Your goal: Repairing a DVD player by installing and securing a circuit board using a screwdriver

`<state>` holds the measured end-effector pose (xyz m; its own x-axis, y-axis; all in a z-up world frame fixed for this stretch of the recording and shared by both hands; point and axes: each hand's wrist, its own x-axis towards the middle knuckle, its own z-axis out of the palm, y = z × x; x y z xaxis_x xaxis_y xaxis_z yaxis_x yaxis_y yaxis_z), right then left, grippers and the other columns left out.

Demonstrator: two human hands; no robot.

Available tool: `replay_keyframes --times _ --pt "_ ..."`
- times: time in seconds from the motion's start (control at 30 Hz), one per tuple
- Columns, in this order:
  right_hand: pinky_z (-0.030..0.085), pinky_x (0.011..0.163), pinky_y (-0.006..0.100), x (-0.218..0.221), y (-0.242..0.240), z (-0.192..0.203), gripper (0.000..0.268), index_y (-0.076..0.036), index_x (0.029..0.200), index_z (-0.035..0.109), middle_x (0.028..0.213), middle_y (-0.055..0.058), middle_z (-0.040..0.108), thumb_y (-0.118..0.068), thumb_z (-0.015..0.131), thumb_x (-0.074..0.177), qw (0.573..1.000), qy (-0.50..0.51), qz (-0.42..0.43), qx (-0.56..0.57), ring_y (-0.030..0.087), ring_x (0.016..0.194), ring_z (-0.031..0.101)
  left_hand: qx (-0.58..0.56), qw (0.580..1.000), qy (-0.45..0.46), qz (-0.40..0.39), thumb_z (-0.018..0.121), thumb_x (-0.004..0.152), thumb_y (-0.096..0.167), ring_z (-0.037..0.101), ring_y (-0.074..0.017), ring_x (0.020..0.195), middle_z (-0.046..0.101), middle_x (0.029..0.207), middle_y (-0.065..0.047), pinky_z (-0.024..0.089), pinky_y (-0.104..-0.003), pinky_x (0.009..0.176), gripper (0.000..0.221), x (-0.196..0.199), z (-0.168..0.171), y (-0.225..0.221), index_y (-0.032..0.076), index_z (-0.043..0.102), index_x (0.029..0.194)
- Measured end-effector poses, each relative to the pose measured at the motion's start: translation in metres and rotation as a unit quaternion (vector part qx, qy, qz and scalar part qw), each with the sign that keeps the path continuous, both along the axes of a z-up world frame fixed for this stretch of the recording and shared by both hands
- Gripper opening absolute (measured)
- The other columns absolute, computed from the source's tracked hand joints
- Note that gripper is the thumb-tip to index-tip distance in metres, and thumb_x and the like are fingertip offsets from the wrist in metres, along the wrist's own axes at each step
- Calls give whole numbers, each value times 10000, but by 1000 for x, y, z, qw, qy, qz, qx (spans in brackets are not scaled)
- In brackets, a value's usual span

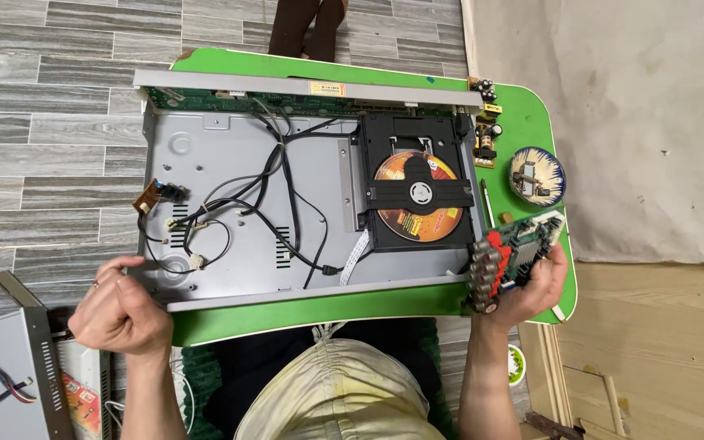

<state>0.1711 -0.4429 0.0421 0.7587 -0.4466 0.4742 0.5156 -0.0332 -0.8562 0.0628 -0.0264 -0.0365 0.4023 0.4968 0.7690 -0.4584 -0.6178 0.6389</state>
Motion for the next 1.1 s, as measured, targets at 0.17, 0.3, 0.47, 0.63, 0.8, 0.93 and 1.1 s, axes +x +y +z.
replay_keyframes --times 0.17,0.3,0.47,0.63,0.8,0.93,1.1 --pt "589 870 296 -1 -7 -15 423 5 1296 529 1117 168 679 -206 413 949 1000 -12 0 10 213 930 703 2 1000 -12 -1 456 996 -133 238 -162 483 291 451 -62 590 -565 817 534 1 -8 -1 3 340 493" --pt "594 918 331 0 -12 -20 400 -11 1283 528 1139 175 666 -185 402 945 1000 3 -1 25 243 985 702 -20 999 48 2 459 986 -150 238 -166 519 295 479 -54 537 -566 981 513 -2 -2 -5 26 358 514" --pt "581 692 227 10 9 -15 296 -5 1137 666 894 139 678 -167 514 941 993 -44 -103 27 120 741 639 -21 999 35 21 510 1190 94 522 -302 602 515 598 -145 509 -576 1064 618 0 0 -3 30 500 575" --pt "530 766 256 13 0 -23 243 -28 1115 672 958 132 666 -118 485 987 990 -60 -126 8 138 812 586 -39 994 96 29 317 1220 432 636 -441 1132 646 1183 -291 460 -565 1047 580 -1 15 -14 -19 553 941" --pt "556 850 250 8 6 -19 274 -20 1180 676 1050 125 693 -103 491 994 995 -38 -96 11 126 891 630 -118 989 92 -2 370 1172 485 658 -403 1167 626 1245 -318 528 -464 1013 591 0 10 -13 -71 552 1093" --pt "590 845 241 13 -7 -27 294 5 1223 664 1068 150 708 -112 544 981 997 -13 -71 1 145 931 698 -103 991 83 -5 419 1166 428 655 -448 1162 617 1233 -334 537 -501 988 548 1 10 -11 -97 561 1096" --pt "523 1002 326 12 -25 -13 292 27 1338 597 1238 221 651 -55 541 1063 990 -46 -39 -131 222 1117 633 -93 993 73 -1 452 1148 426 652 -418 1182 609 1262 -293 539 -487 986 507 0 14 -13 -66 567 1122"
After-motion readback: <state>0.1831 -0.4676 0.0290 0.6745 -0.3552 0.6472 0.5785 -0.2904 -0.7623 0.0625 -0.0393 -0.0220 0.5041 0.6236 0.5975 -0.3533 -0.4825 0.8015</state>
